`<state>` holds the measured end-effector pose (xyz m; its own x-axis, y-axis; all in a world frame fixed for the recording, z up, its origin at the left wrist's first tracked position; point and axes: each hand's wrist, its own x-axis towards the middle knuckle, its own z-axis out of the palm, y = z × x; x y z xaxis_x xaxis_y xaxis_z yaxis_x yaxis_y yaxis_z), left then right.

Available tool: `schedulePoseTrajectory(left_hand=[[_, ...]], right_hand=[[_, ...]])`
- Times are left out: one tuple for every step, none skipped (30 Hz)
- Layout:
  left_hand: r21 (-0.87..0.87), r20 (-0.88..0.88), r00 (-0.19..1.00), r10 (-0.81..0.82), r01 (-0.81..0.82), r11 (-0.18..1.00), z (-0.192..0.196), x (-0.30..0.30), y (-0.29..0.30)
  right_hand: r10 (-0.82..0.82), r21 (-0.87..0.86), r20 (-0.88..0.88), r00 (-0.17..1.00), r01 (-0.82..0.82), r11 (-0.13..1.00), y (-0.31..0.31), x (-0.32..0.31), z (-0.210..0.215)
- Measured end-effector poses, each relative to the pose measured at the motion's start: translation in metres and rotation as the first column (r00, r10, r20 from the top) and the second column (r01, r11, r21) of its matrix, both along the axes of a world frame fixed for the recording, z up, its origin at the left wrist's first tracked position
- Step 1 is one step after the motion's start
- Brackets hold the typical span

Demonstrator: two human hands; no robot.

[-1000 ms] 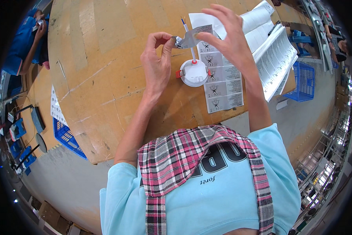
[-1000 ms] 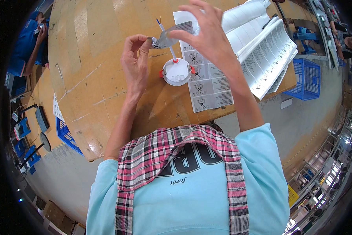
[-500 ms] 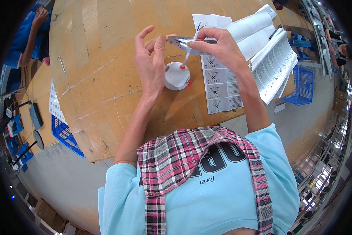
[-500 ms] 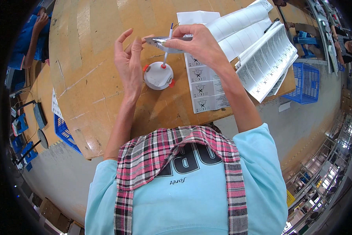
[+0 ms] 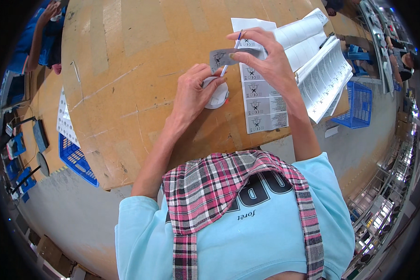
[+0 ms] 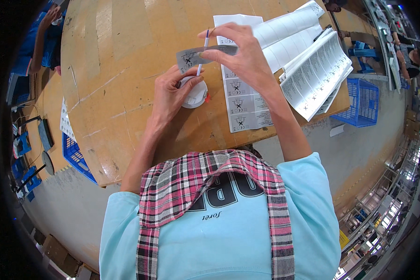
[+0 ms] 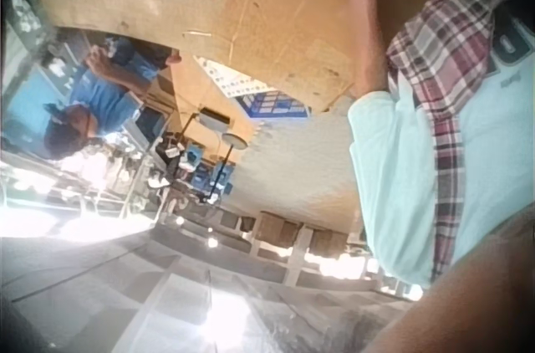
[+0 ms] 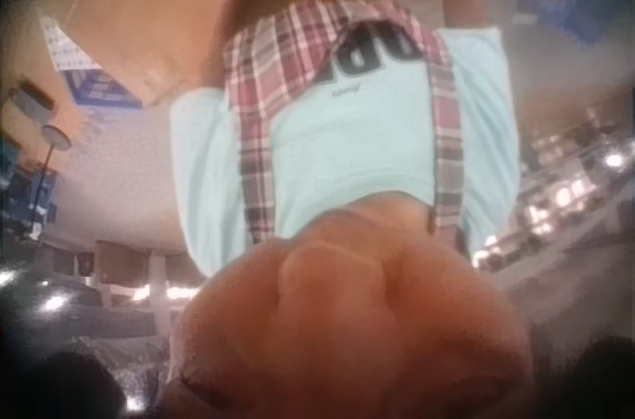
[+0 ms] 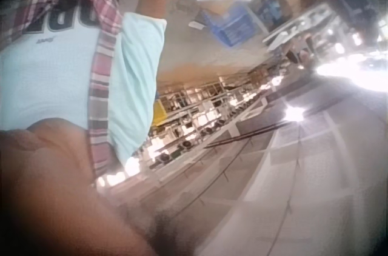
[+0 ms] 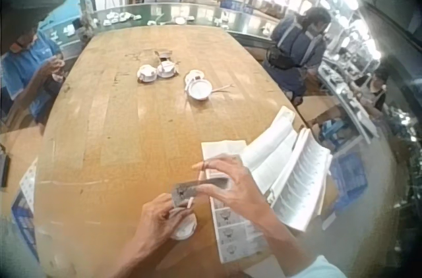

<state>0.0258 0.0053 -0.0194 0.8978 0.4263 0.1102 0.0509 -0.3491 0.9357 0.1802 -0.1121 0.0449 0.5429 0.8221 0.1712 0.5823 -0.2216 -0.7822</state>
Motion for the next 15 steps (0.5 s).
schedulePoseTrajectory(left_hand=[[0.107,0.016,1.0,0.013,-0.015,0.994,0.001,0.0,0.0],[0.107,0.02,1.0,0.017,-0.019,0.994,0.003,-0.001,-0.002],[0.215,0.037,0.999,0.04,-0.047,0.975,0.007,-0.003,-0.004],[0.319,0.056,0.997,0.061,-0.076,0.945,0.009,-0.003,-0.008],[0.319,0.06,0.996,0.066,-0.081,0.944,0.01,-0.004,-0.011],[0.335,0.076,0.992,0.1,-0.12,0.935,0.01,-0.005,-0.014],[0.351,0.092,0.987,0.133,-0.158,0.923,0.011,-0.006,-0.016],[0.351,0.096,0.986,0.138,-0.163,0.922,0.01,-0.008,-0.018],[0.335,0.08,0.986,0.149,-0.167,0.927,0.008,-0.009,-0.02],[0.318,0.065,0.986,0.155,-0.168,0.933,0.007,-0.01,-0.021],[0.319,0.069,0.985,0.155,-0.169,0.933,0.006,-0.01,-0.021],[0.198,0.05,0.993,0.107,-0.115,0.974,0.005,-0.01,-0.02],[0.073,0.037,0.998,0.054,-0.057,0.996,0.004,-0.01,-0.019],[0.074,0.039,0.998,0.052,-0.055,0.996,0.003,-0.01,-0.019],[0.004,-0.015,0.999,0.036,-0.036,0.999,0.001,-0.01,-0.019]], right_hand=[[-0.016,0.04,0.086,0.996,0.012,0.999,0.0,0.0,0.0],[-0.035,0.082,0.17,0.985,0.021,0.996,-0.001,0.001,0.0],[-0.031,0.082,0.174,0.984,0.016,0.996,-0.002,0.0,0.002],[-0.003,0.062,0.181,0.983,-0.009,0.998,-0.005,0.0,0.004],[0.026,0.042,0.188,0.982,-0.034,0.999,-0.007,0.0,0.007],[0.03,0.042,0.192,0.981,-0.039,0.998,-0.009,-0.001,0.009],[0.057,0.008,0.148,0.987,-0.059,0.998,-0.011,-0.001,0.013],[0.082,-0.025,0.103,0.991,-0.08,0.996,-0.012,-0.002,0.015],[0.087,-0.024,0.107,0.99,-0.085,0.996,-0.012,-0.003,0.016],[0.106,-0.041,0.113,0.988,-0.102,0.994,-0.014,-0.004,0.017],[0.125,-0.058,0.118,0.985,-0.119,0.991,-0.014,-0.004,0.017],[0.125,-0.058,0.121,0.985,-0.119,0.991,-0.014,-0.005,0.016],[0.13,-0.045,0.101,0.986,-0.126,0.991,-0.013,-0.006,0.014],[0.135,-0.032,0.08,0.988,-0.132,0.991,-0.013,-0.006,0.011],[0.132,-0.032,0.082,0.988,-0.13,0.991,-0.013,-0.005,0.009]])
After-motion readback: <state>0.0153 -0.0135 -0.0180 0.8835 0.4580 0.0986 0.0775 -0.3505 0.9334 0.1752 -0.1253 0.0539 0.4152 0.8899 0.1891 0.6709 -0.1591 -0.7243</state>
